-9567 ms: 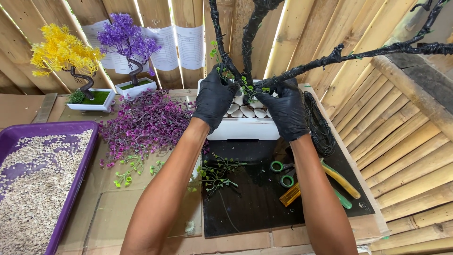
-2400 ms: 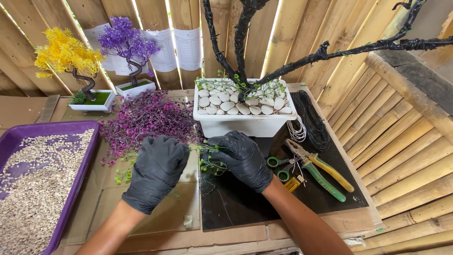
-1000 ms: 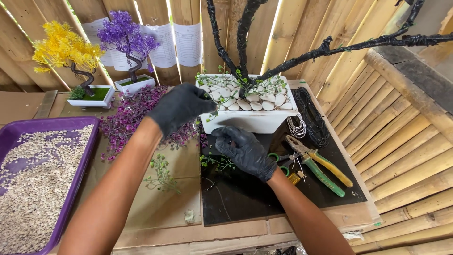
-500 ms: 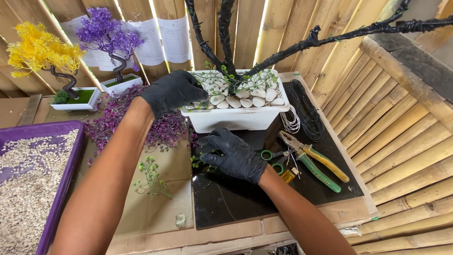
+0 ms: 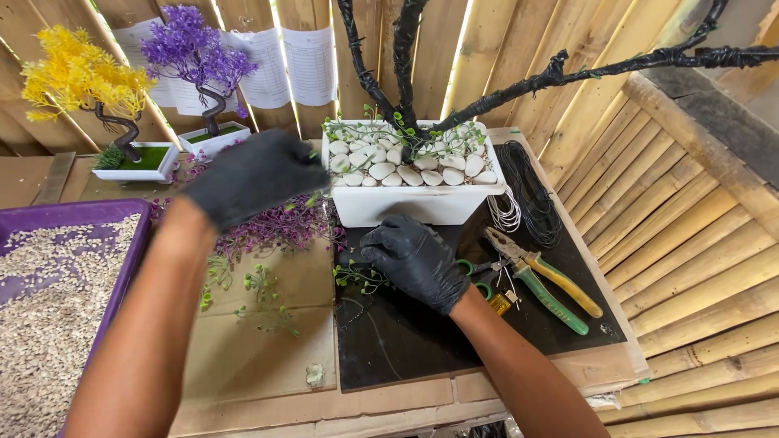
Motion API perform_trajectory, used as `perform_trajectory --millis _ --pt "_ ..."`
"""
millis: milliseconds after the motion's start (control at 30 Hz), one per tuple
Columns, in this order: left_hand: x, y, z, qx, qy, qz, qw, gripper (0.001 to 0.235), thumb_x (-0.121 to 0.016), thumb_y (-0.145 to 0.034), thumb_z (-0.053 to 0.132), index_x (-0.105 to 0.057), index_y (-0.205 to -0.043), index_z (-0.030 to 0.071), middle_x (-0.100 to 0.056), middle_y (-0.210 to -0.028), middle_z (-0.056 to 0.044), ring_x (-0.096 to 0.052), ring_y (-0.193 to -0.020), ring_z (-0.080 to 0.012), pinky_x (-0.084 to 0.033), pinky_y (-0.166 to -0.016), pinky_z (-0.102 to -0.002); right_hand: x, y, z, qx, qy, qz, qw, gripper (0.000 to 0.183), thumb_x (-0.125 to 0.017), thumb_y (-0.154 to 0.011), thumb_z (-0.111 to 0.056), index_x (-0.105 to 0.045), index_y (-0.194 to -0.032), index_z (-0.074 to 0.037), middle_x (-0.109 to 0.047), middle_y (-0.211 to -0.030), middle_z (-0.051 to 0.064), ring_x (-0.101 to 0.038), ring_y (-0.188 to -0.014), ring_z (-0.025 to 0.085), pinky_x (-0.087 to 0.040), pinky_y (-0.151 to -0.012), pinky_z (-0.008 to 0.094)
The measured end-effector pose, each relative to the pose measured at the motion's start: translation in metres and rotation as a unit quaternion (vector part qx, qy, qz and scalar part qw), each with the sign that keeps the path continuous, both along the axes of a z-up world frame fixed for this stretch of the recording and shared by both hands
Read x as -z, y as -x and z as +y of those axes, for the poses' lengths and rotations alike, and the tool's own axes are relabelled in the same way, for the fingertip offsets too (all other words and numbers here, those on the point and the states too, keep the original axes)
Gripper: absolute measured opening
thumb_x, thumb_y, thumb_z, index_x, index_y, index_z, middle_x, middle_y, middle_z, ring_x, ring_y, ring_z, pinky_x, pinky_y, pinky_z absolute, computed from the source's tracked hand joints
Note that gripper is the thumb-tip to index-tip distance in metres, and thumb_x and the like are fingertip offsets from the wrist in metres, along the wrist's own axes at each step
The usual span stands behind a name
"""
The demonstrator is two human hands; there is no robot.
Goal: Adding small green artificial foliage to a black decorative branch structure.
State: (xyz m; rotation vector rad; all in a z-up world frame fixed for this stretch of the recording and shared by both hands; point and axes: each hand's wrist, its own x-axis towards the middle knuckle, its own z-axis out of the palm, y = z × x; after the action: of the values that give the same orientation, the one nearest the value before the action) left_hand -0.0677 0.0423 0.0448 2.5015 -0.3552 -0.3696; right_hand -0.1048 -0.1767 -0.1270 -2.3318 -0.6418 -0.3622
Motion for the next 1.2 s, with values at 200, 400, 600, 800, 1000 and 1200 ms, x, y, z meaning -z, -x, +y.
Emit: perform_trajectory --millis 200,400,600,800,1000,1200 --pt "0.055 0.007 0.064 0.042 0.015 0.072 0.996 0.045 -0.072 -0.1 0.028 -0.047 -0.066 0.013 -0.043 -0.064 -0.002 -0.038 -0.057 -0.0186 -0.033 -0.054 -0.036 -0.024 0.017 -0.003 -0.039 -0.055 -0.088 0.994 0.008 -0.075 -0.092 -0.015 -0.075 -0.097 -0.008 -0.072 -0.094 0.007 -0.07 -0.084 0.026 -0.055 -0.077 0.039" --pt "0.125 0.001 0.108 0.068 -0.146 -0.005 0.987 0.048 -0.072 -0.087 0.052 -0.079 -0.118 0.016 -0.08 -0.105 -0.017 -0.073 -0.106 -0.0392 -0.057 -0.094 -0.047 -0.098 0.056 -0.037 0.024 -0.065 0.085 0.994 0.015 -0.079 -0.088 -0.024 -0.08 -0.099 -0.013 -0.076 -0.087 0.013 -0.075 -0.082 0.031 -0.059 -0.075 0.042" --pt "0.129 0.028 0.096 0.086 -0.214 -0.37 0.9 0.056 -0.067 -0.084 0.059 -0.071 -0.121 0.016 -0.068 -0.081 -0.017 -0.07 -0.082 -0.0394 -0.057 -0.071 -0.049 -0.089 0.064 -0.104 0.146 0.048 0.065 0.986 0.015 -0.075 -0.089 -0.016 -0.079 -0.103 -0.011 -0.074 -0.091 0.016 -0.072 -0.088 0.037 -0.056 -0.08 0.047" --pt "0.168 0.045 0.001 0.198 0.033 -0.386 0.9 0.033 -0.073 -0.088 0.039 -0.075 -0.114 0.018 -0.071 -0.098 -0.015 -0.066 -0.103 -0.0382 -0.054 -0.089 -0.047 -0.045 0.071 -0.144 0.229 0.105 0.073 0.965 0.017 -0.076 -0.089 -0.019 -0.078 -0.104 -0.013 -0.074 -0.094 0.015 -0.07 -0.096 0.04 -0.056 -0.083 0.05" --pt "0.234 0.036 -0.049 0.274 -0.094 -0.424 0.858 0.034 -0.07 -0.085 0.035 -0.071 -0.114 0.019 -0.067 -0.104 -0.011 -0.062 -0.097 -0.0334 -0.049 -0.078 -0.045 -0.025 0.082 -0.159 0.273 0.147 0.097 0.946 0.035 -0.077 -0.089 -0.025 -0.072 -0.123 -0.02 -0.069 -0.111 0.013 -0.064 -0.114 0.04 -0.054 -0.096 0.056" --pt "0.247 0.027 -0.016 0.241 -0.102 -0.518 0.815 0.008 -0.067 -0.081 0.021 -0.063 -0.081 0.014 -0.054 -0.074 -0.013 -0.055 -0.076 -0.035 -0.043 -0.065 -0.046 -0.025 0.093 -0.161 0.267 0.175 0.131 0.939 0.062 -0.083 -0.08 -0.035 -0.063 -0.136 -0.02 -0.068 -0.123 0.013 -0.061 -0.124 0.04 -0.05 -0.104 0.056"
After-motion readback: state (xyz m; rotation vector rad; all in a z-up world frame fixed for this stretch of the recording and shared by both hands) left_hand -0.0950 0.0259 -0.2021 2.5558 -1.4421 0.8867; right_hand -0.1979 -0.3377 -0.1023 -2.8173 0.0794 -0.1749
